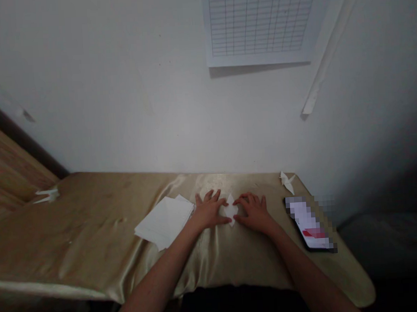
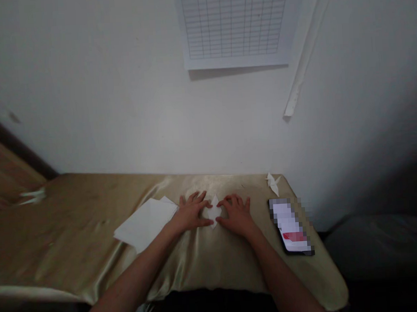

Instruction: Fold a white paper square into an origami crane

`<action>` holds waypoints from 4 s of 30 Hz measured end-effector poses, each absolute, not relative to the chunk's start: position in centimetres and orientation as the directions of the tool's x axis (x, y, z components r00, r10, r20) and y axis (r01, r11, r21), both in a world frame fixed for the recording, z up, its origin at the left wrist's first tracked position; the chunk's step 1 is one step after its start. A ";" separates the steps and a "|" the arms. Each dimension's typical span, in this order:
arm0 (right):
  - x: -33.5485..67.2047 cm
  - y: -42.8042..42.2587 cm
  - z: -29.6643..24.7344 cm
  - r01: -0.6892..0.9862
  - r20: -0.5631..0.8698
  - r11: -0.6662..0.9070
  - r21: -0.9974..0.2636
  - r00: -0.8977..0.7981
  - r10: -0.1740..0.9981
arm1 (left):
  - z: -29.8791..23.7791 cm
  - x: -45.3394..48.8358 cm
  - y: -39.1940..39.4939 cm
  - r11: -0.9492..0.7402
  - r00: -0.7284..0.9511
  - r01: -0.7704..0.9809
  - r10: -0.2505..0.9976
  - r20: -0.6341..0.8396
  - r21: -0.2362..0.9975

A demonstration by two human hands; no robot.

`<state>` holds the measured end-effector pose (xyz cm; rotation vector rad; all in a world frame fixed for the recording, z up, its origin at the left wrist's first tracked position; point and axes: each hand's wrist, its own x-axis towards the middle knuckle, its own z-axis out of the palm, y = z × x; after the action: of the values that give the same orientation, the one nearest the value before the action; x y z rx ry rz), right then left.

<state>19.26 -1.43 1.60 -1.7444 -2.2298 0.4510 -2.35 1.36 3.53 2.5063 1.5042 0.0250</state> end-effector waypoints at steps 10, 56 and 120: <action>19.2 -1.4 1.5 0.887 0.010 0.215 -0.408 -0.231 0.973 | 3.8 -2.3 1.4 -0.421 0.455 0.883 0.875 -0.165 0.206; 19.2 -1.5 1.6 0.886 0.041 0.222 -0.406 -0.226 0.973 | 3.1 -2.7 0.7 -0.397 0.451 0.872 0.879 -0.154 0.288; 19.9 -1.2 0.8 0.864 0.067 0.277 -0.420 -0.275 0.959 | 2.0 -2.8 0.8 -0.421 0.477 0.847 0.872 -0.113 0.325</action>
<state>19.88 -1.24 0.81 -1.6648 -2.2445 0.4363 -2.80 0.80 1.97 2.3916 1.4491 0.1041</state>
